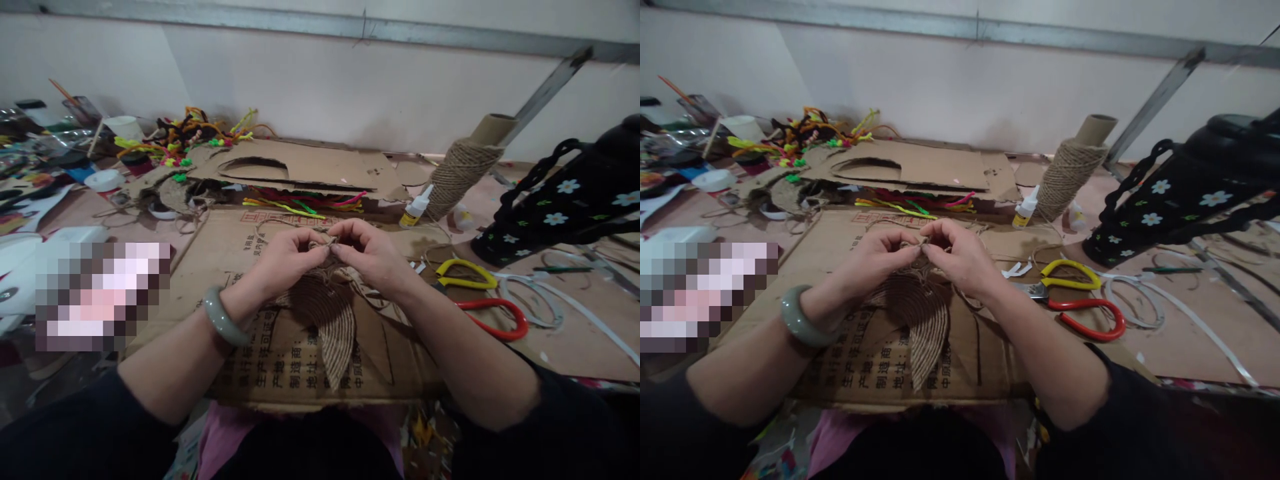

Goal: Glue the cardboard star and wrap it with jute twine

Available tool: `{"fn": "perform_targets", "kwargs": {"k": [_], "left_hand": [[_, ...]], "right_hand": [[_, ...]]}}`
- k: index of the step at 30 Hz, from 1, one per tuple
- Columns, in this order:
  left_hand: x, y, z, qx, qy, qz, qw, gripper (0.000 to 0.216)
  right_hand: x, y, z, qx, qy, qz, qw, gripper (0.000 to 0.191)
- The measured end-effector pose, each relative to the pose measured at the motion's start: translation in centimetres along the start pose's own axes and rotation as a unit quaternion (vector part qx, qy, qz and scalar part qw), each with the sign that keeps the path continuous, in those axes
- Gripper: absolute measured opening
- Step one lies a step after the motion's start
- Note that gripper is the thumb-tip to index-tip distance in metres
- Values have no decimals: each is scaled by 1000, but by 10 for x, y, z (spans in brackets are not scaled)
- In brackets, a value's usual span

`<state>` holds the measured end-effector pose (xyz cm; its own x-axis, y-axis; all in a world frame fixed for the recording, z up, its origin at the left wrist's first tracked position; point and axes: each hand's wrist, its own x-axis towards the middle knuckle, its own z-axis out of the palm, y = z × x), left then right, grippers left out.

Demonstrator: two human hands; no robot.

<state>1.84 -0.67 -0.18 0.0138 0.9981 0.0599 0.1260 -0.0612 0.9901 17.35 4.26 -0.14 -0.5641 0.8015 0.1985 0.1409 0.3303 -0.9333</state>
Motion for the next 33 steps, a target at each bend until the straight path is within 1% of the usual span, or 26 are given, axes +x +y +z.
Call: {"fn": "perform_targets", "kwargs": {"k": [3,7,9,12,15,18,21,25,29,33], "left_hand": [[3,-5,-2,29,4,7,1000,13],[7,-8,-3,58,29,46,997,7],[9,-9,-3,36,40,67,996,5],[12,-11,-3,19,70,74,995,4],[14,-13,-4,16,71,70,995,5],[10,-14,-5,4,61,55,997,5],[-1,-10,-4,-25,52,31,998,5],[-18,2,-2,-79,51,4,996,5],[-29,5,4,-116,78,2,990,8],[-35,-7,10,-137,116,0,984,11]], "right_hand": [[4,1,2,9,12,7,1000,16],[13,4,7,25,44,7,999,15],[17,5,10,20,65,-8,998,16],[22,5,15,36,84,7,996,17],[24,3,19,19,104,13,994,18],[22,3,23,-1,115,8,993,16],[17,1,26,-24,130,-11,991,14],[9,-11,33,-38,159,-40,986,16],[1,-18,43,-33,181,-60,981,19],[-1,-11,54,-30,186,-63,980,18]]}}
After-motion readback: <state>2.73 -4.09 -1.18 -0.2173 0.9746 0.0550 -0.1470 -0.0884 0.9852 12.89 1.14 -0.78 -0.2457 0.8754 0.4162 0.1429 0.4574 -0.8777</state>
